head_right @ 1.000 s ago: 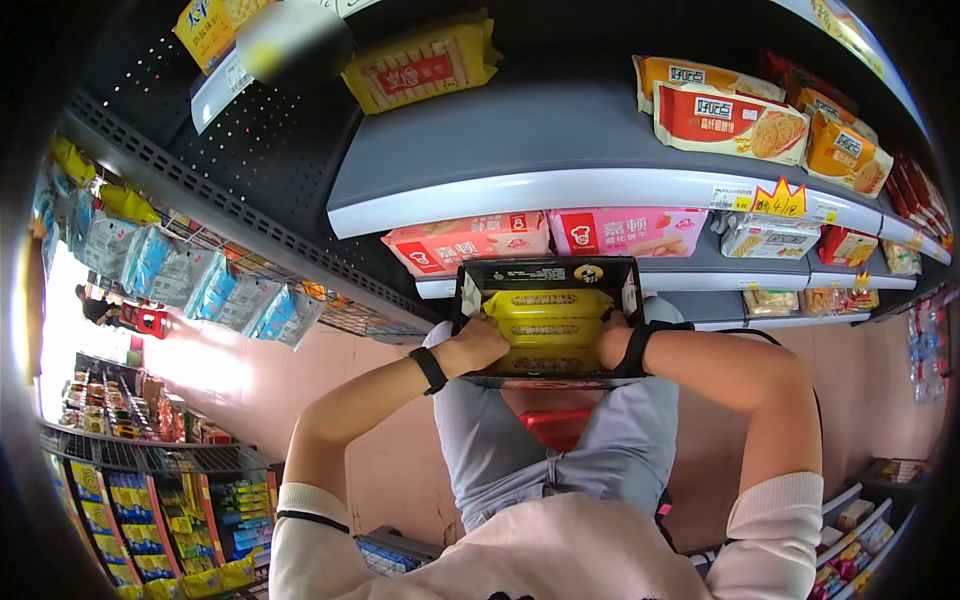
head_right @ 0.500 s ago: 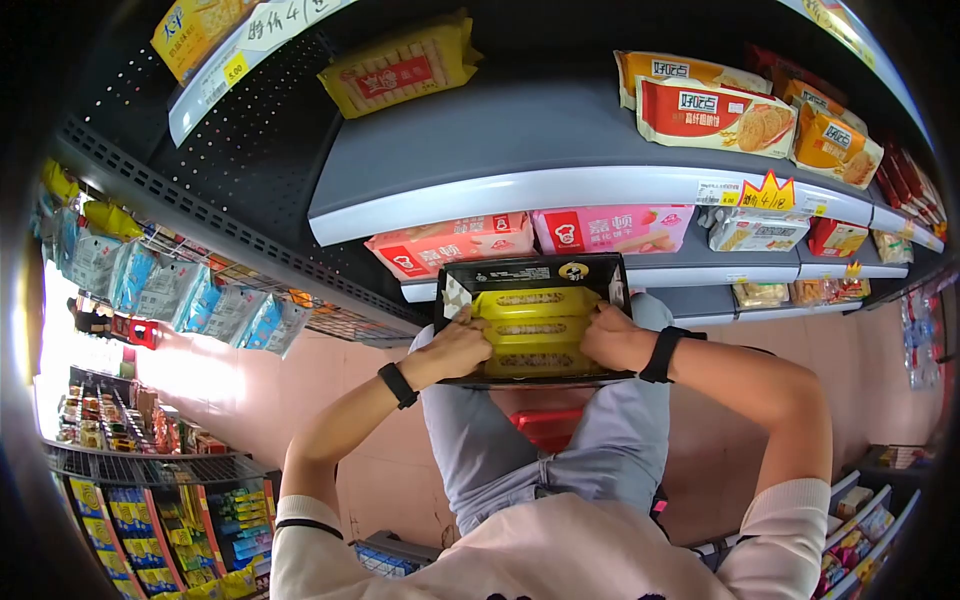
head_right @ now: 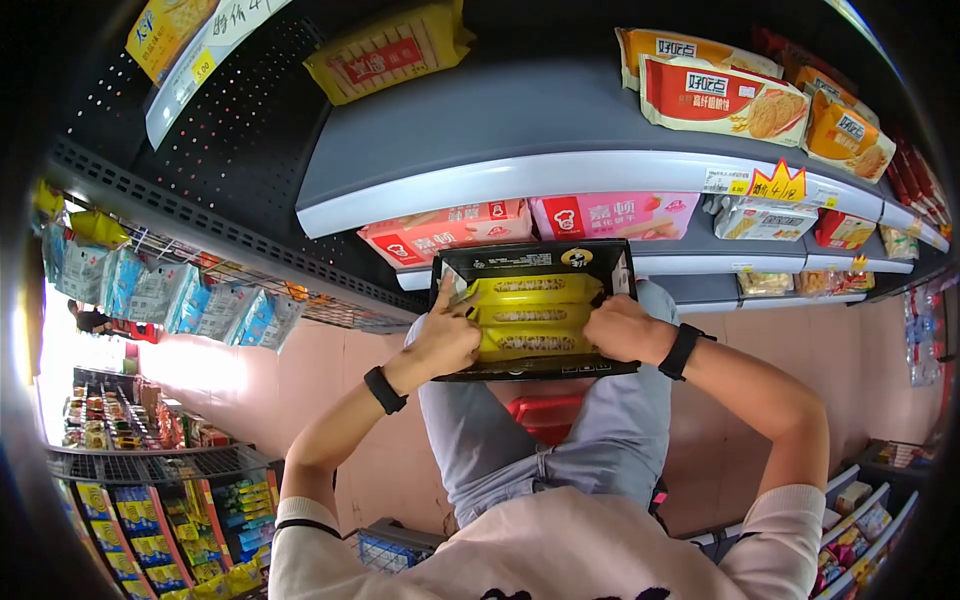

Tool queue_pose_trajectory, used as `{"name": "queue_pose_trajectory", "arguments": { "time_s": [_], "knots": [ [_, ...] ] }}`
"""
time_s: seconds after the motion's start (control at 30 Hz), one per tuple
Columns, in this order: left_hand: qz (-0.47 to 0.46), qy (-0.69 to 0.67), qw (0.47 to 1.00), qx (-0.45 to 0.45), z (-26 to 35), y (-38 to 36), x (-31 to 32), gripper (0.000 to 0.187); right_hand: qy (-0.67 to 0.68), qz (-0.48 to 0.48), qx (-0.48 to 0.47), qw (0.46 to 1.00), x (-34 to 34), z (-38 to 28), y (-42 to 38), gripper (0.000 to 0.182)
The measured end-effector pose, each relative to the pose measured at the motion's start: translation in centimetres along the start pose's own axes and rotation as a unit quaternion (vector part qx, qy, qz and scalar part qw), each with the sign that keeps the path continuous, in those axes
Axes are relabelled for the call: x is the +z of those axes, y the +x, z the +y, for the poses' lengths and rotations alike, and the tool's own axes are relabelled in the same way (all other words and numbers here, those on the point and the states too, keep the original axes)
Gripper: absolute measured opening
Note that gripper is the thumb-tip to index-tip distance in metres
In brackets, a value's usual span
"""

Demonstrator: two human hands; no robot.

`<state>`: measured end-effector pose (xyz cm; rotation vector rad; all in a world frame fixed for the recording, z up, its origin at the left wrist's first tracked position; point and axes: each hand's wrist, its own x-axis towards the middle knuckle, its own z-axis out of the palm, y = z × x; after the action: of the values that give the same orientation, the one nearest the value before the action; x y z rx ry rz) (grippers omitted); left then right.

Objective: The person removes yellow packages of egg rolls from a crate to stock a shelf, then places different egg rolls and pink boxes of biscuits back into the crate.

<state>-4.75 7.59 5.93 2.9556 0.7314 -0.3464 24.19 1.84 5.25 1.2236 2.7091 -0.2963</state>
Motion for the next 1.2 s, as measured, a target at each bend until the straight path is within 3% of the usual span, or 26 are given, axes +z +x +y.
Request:
{"name": "queue_pose_trajectory", "arguments": {
  "time_s": [0.2,0.27,0.3,0.4,0.43,0.47,0.53,0.57,0.73,0.8,0.87,0.93,1.07,1.2],
  "knots": [
    [0.085,0.033,0.995,-0.032,0.3,-0.5,-0.1,0.009,-0.018,-0.009,0.019,1.0,-0.5,0.0,-0.3,0.008],
    [0.107,0.012,0.993,-0.047,0.1,-0.6,0.1,0.01,-0.007,0.082,0.011,0.997,0.3,0.6,-0.7,0.008],
    [0.142,-0.01,0.989,-0.047,0.0,-0.7,0.1,0.008,-0.005,0.08,0.011,0.997,0.4,0.7,-0.8,0.008],
    [0.195,-0.079,0.971,-0.11,-0.4,-1.3,-0.7,0.004,0.098,0.158,0.09,0.979,-0.7,0.7,-1.2,0.007],
    [0.321,-0.215,0.902,-0.192,-1.3,-1.5,-0.7,0.003,0.223,0.232,0.143,0.936,-1.7,1.0,-1.3,0.007],
    [0.337,-0.206,0.898,-0.193,-1.7,-1.9,-1.9,0.007,0.342,0.299,0.193,0.87,-2.7,1.3,-1.2,0.008],
    [0.38,-0.261,0.867,-0.189,-2.1,-2.0,-3.2,0.006,0.491,0.302,0.217,0.788,-3.9,3.0,-1.5,0.009],
    [0.373,-0.298,0.856,-0.196,-1.9,-2.1,-4.2,0.006,0.473,0.358,0.181,0.784,-4.4,3.2,-1.4,0.012],
    [0.469,-0.227,0.84,-0.149,-1.6,-2.7,-6.6,0.007,0.458,0.371,0.186,0.786,-8.7,2.1,-2.7,0.01],
    [0.499,-0.204,0.83,-0.142,-1.6,-3.6,-9.0,0.009,0.373,0.425,0.134,0.814,-11.5,1.4,-3.4,0.009],
    [0.576,-0.156,0.798,-0.091,-1.7,-4.6,-12.2,0.009,0.366,0.469,0.097,0.798,-14.3,0.6,-3.2,0.01],
    [0.613,-0.127,0.773,-0.103,-2.3,-5.6,-15.2,0.009,0.422,0.502,0.097,0.749,-17.9,-0.2,-2.8,0.012],
    [0.684,-0.157,0.694,-0.162,-5.4,-5.1,-19.2,0.003,0.406,0.516,0.081,0.75,-23.0,1.5,0.5,0.019],
    [0.658,-0.247,0.681,-0.205,-10.5,-3.5,-20.1,0.006,0.532,0.472,0.086,0.698,-24.2,4.1,6.2,0.021]
  ]
}}
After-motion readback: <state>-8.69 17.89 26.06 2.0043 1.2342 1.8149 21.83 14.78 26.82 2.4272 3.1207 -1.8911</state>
